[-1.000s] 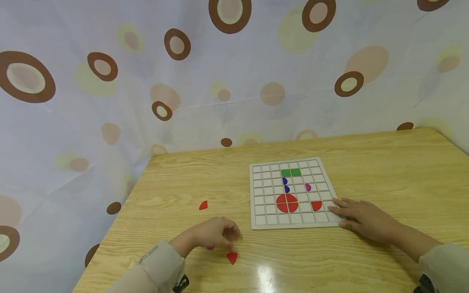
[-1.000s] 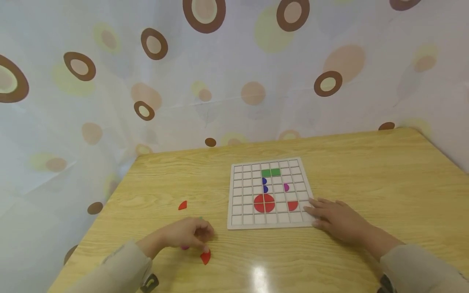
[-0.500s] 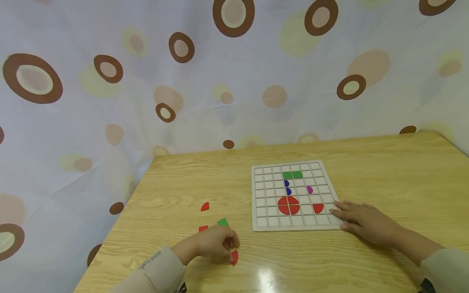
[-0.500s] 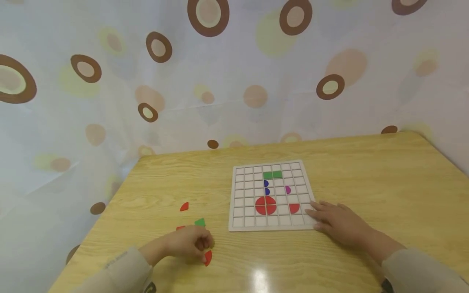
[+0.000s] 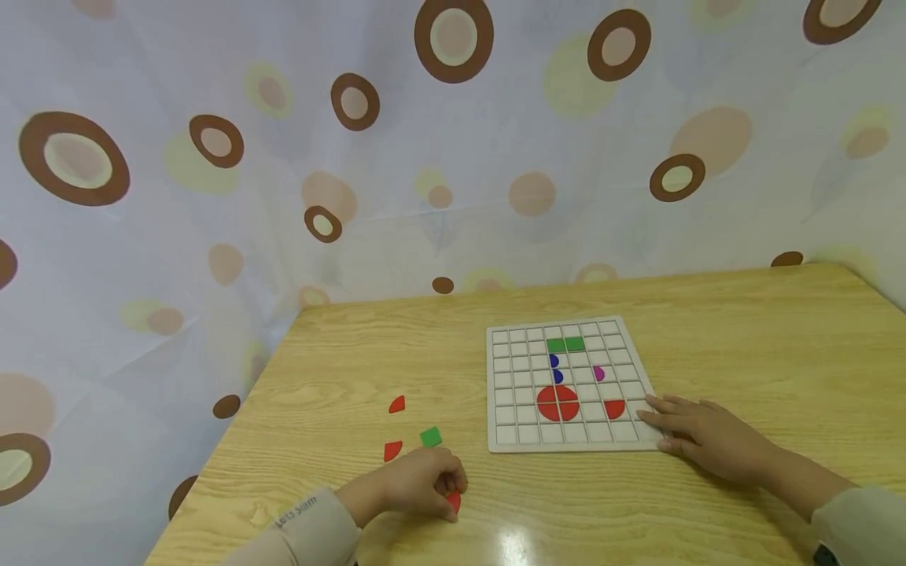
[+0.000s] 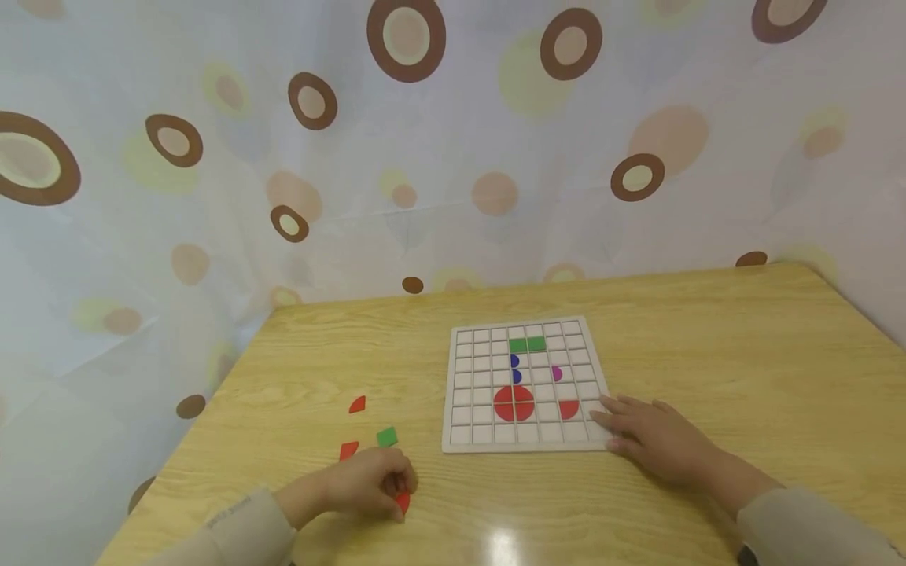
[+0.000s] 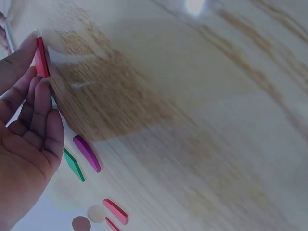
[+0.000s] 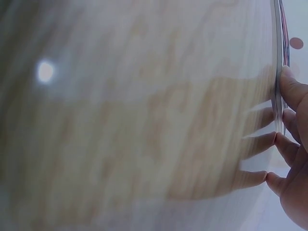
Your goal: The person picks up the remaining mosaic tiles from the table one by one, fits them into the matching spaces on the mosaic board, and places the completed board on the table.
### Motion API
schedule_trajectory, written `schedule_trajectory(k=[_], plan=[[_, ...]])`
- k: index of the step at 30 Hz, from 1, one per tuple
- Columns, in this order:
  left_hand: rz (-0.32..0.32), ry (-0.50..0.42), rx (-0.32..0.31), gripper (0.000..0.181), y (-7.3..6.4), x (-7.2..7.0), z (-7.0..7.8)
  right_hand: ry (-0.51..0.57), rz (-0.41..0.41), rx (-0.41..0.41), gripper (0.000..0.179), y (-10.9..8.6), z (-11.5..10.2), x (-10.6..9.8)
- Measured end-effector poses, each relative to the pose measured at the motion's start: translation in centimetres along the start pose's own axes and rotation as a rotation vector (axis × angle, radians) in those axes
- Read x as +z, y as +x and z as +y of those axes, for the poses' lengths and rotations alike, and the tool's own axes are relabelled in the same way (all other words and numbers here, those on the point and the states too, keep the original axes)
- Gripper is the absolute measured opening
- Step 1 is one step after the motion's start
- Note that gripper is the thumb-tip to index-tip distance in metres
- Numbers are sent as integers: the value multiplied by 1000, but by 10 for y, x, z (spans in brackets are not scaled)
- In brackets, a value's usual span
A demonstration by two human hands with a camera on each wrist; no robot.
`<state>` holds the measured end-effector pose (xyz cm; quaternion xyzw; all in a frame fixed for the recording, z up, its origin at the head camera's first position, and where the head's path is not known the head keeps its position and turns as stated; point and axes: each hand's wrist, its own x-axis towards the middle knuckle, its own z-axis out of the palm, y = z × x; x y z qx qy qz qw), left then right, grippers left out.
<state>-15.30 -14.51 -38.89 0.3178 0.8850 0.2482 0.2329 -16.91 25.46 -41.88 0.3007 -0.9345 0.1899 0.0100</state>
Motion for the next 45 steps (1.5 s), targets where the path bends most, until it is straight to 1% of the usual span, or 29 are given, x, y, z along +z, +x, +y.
schedule_trajectory(k=[4, 10, 18, 22, 29, 33, 38, 45], plan=[[6, 19, 1, 24, 1, 1, 1, -11, 13, -10, 44, -1, 0, 0], [26, 32, 0, 25, 0, 1, 4, -8, 6, -3, 44, -1, -1, -1], [12, 7, 13, 25, 0, 0, 4, -11, 27, -20, 42, -2, 1, 2], [17, -17, 12, 26, 1, 0, 4, -5, 25, -16, 43, -2, 1, 1], [33, -49, 30, 24, 3, 3, 1, 1, 22, -13, 43, -1, -1, 1], [58, -83, 1, 19, 4, 4, 0, 3, 19, -13, 43, -1, -1, 1], [111, -130, -32, 13, 6, 2, 1, 14, 15, -15, 43, -2, -2, 0], [159, -166, -30, 11, 14, -4, 5, 36, -11, 9, 44, 0, -4, -2]])
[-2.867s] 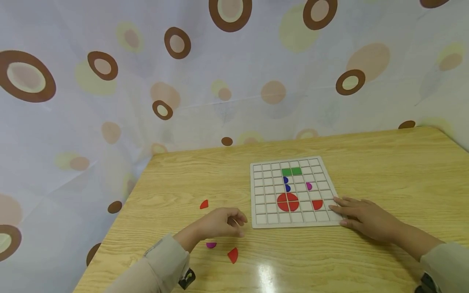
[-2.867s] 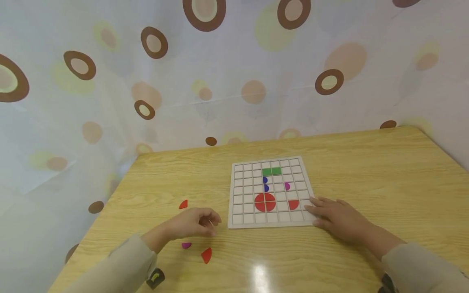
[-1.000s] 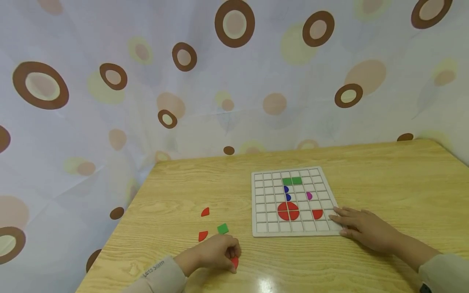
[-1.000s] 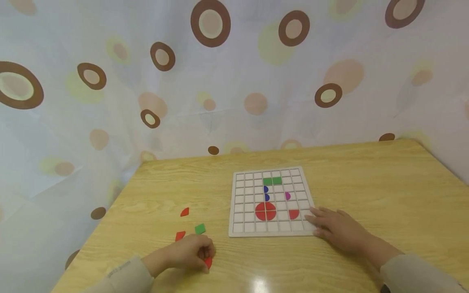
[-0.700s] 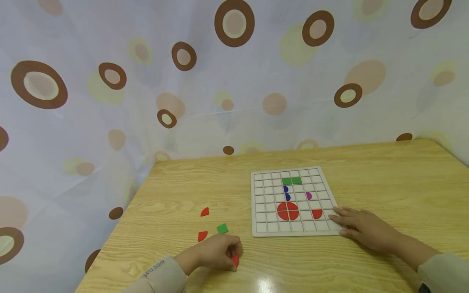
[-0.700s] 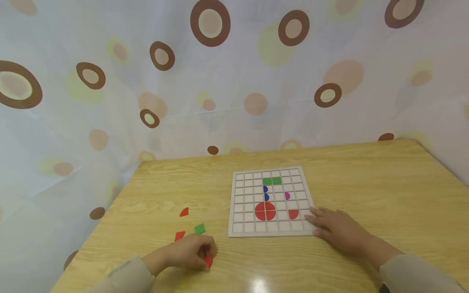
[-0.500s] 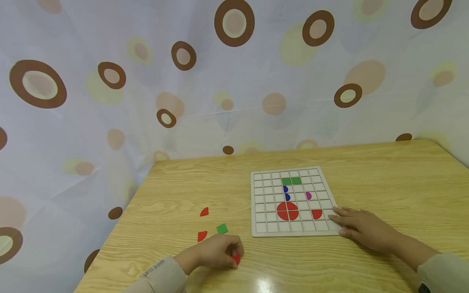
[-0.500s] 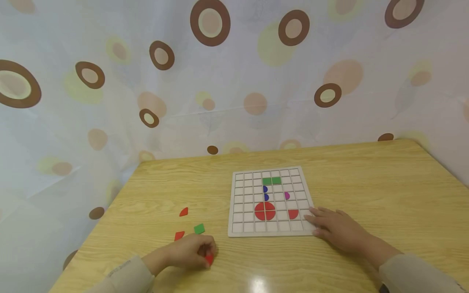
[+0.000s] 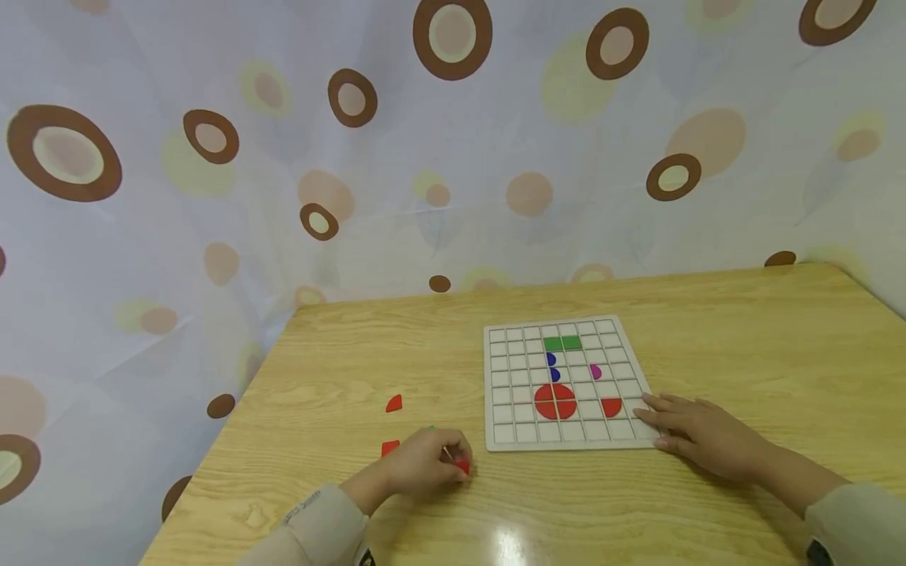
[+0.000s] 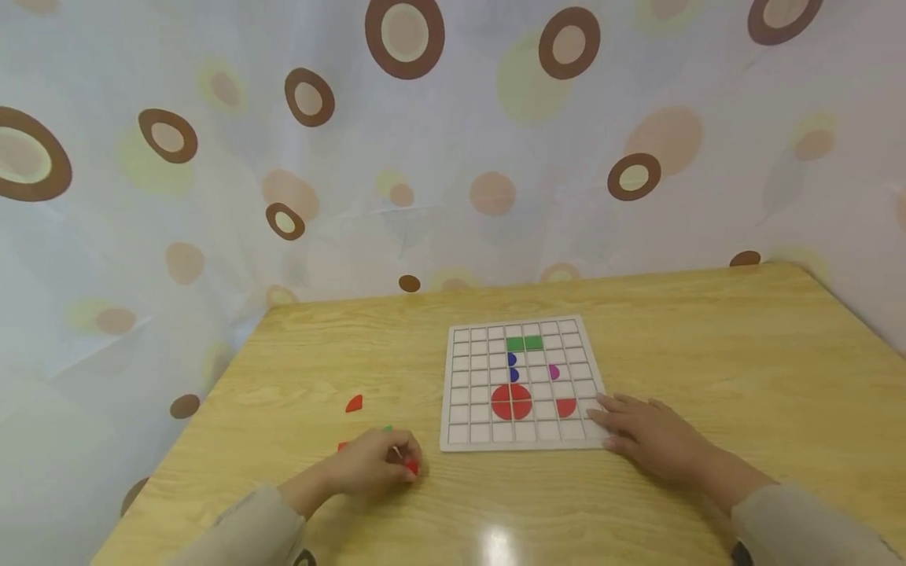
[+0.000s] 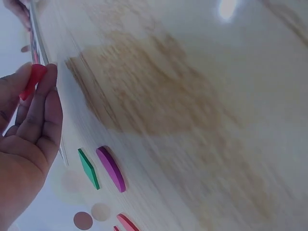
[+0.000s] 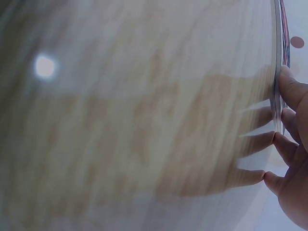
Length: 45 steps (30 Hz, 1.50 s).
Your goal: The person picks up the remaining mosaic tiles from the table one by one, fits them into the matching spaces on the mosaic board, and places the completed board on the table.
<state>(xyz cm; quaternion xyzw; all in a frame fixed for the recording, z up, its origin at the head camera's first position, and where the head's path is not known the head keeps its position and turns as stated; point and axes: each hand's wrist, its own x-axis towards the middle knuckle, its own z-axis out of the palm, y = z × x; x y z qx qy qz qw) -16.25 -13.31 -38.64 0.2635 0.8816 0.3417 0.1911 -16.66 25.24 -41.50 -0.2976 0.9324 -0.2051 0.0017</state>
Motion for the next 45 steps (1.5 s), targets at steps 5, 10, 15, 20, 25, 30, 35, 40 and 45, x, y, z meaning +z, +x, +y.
schedule_trajectory(k=[5, 10, 15, 20, 25, 30, 35, 40, 45], plan=[[-3, -49, 22, 10, 6, 1, 1, 0, -11, 12, 43, 1, -2, -2], [3, -115, 9, 11, 13, 3, 4, 16, -37, 38, 45, 1, -2, -4], [4, -125, 4, 11, 22, 7, 12, 28, -50, 53, 45, 1, -2, -4], [-13, -80, 64, 11, 36, 8, 22, 31, -48, 49, 45, 1, -3, -5], [-37, -71, 92, 12, 49, 10, 31, 25, -51, 42, 45, 1, -4, -5], [-40, -72, 96, 15, 59, 11, 39, 21, -51, 42, 45, 0, -4, -5], [-25, -80, 88, 14, 69, 12, 45, 17, -49, 38, 45, 1, -2, -2], [-3, -114, 64, 13, 79, 11, 51, 5, -39, 28, 45, 1, -2, -1], [25, -142, 59, 15, 89, 8, 53, 8, -42, 27, 45, 1, -2, -3]])
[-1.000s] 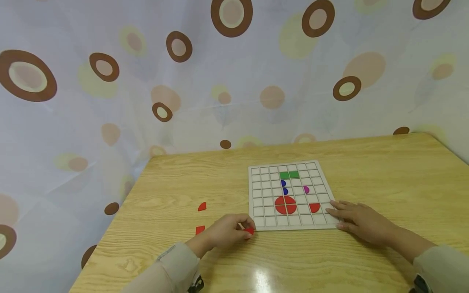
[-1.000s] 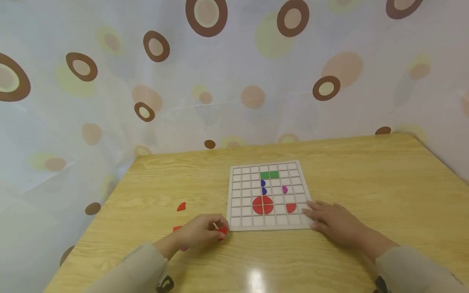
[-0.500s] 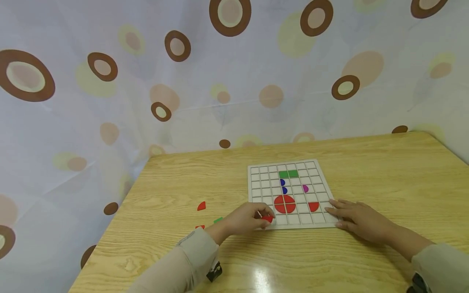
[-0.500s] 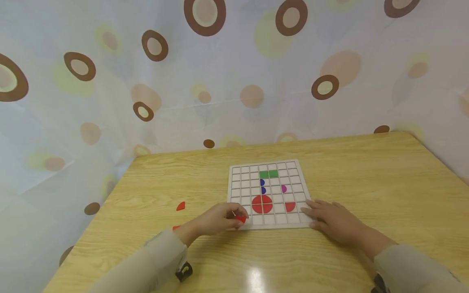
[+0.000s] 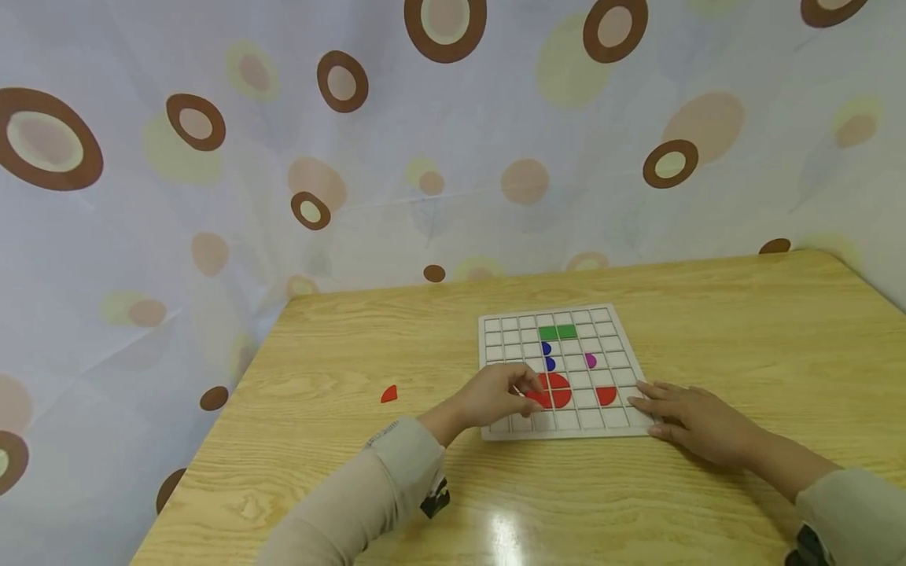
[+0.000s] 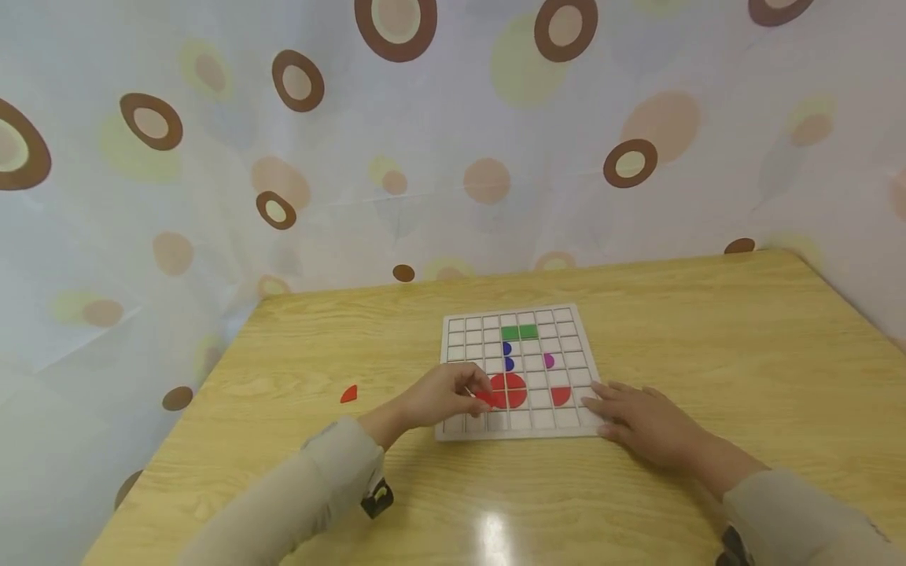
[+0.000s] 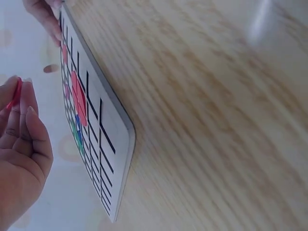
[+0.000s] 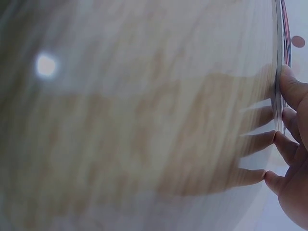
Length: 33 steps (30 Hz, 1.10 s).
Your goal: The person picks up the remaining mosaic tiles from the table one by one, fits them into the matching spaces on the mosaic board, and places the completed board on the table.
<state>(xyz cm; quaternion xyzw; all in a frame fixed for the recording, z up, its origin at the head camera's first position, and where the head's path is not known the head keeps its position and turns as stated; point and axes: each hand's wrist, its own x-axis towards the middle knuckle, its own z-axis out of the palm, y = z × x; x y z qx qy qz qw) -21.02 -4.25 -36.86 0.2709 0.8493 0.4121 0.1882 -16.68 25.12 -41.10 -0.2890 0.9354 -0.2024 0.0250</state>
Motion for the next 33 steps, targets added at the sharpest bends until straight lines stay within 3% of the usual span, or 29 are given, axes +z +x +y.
schedule_trajectory(k=[11, 17, 33], plan=[[13, -51, -55, 10, 20, 1, 7, 15, -14, 20, 45, 1, -4, -5], [-2, -57, -54, 11, 28, 8, 8, 11, -11, 13, 44, 1, -2, -3], [-44, 138, -40, 12, 55, 24, 10, 2, 4, 1, 44, 0, 1, 0]])
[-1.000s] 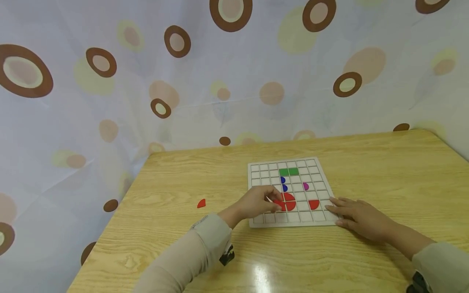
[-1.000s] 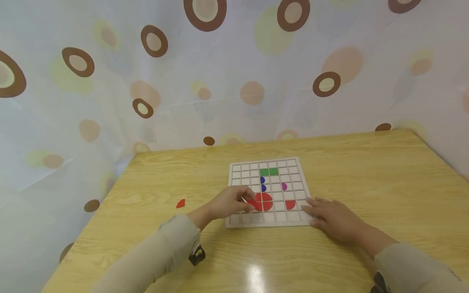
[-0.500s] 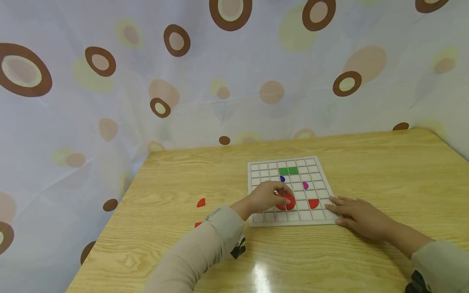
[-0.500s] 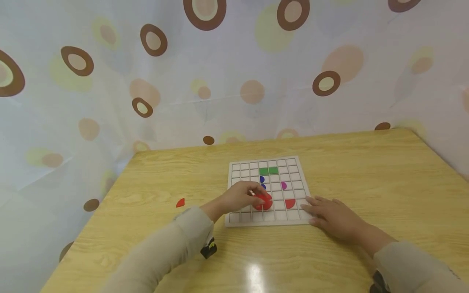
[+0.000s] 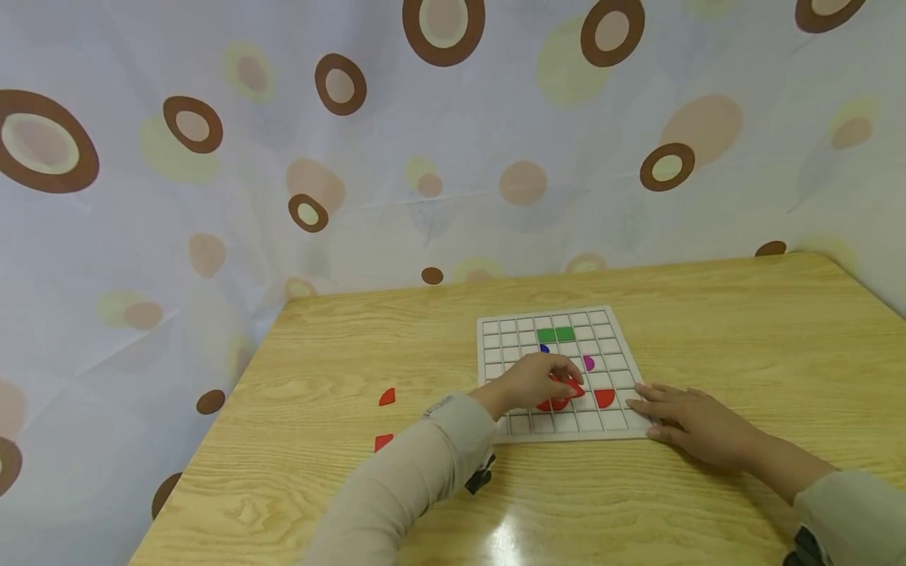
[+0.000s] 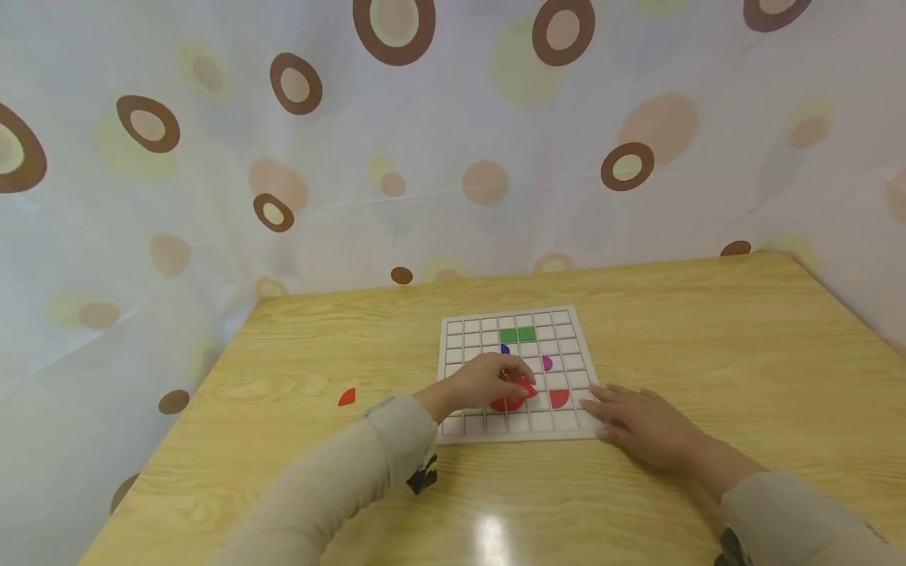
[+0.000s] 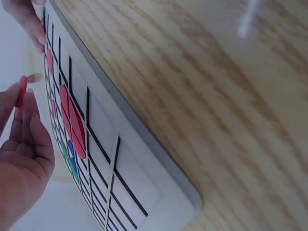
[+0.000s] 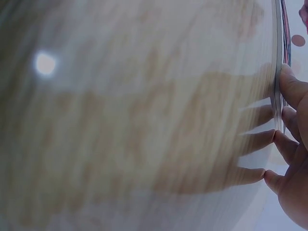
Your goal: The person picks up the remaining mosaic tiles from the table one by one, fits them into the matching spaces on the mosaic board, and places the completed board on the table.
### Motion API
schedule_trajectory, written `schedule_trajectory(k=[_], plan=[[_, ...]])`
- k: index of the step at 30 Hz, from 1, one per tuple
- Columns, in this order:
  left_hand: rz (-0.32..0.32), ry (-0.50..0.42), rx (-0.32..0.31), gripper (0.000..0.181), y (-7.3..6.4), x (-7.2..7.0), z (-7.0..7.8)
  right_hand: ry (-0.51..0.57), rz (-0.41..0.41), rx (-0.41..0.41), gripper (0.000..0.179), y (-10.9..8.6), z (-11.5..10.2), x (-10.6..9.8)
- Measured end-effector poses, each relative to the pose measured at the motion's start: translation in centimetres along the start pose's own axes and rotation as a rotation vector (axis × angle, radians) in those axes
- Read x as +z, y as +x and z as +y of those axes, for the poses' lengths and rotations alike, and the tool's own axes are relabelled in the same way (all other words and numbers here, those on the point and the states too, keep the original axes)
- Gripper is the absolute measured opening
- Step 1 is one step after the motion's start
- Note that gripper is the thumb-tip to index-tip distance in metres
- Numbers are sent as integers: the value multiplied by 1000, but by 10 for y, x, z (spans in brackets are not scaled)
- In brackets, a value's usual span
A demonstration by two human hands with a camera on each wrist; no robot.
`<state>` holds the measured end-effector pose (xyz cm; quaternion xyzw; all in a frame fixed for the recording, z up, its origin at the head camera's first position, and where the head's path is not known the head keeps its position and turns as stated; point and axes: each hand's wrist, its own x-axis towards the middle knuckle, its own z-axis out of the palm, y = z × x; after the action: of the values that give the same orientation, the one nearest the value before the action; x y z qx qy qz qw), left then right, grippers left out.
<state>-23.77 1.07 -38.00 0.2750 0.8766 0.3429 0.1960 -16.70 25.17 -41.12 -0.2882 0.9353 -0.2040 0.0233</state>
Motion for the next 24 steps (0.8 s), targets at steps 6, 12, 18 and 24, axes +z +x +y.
schedule_trajectory(k=[6, 12, 18, 24], plan=[[-50, 91, 23, 14, 6, 4, 4, 0, 3, -4, 44, 0, -1, 0], [-81, 207, 45, 18, 14, 10, 8, -13, 21, -22, 42, -1, -2, 1], [-65, 224, 34, 11, 24, 21, 5, -1, 28, -21, 43, -2, -2, 2], [-3, 299, 49, 6, 24, 23, 9, 3, 31, -15, 43, -2, -3, 1]])
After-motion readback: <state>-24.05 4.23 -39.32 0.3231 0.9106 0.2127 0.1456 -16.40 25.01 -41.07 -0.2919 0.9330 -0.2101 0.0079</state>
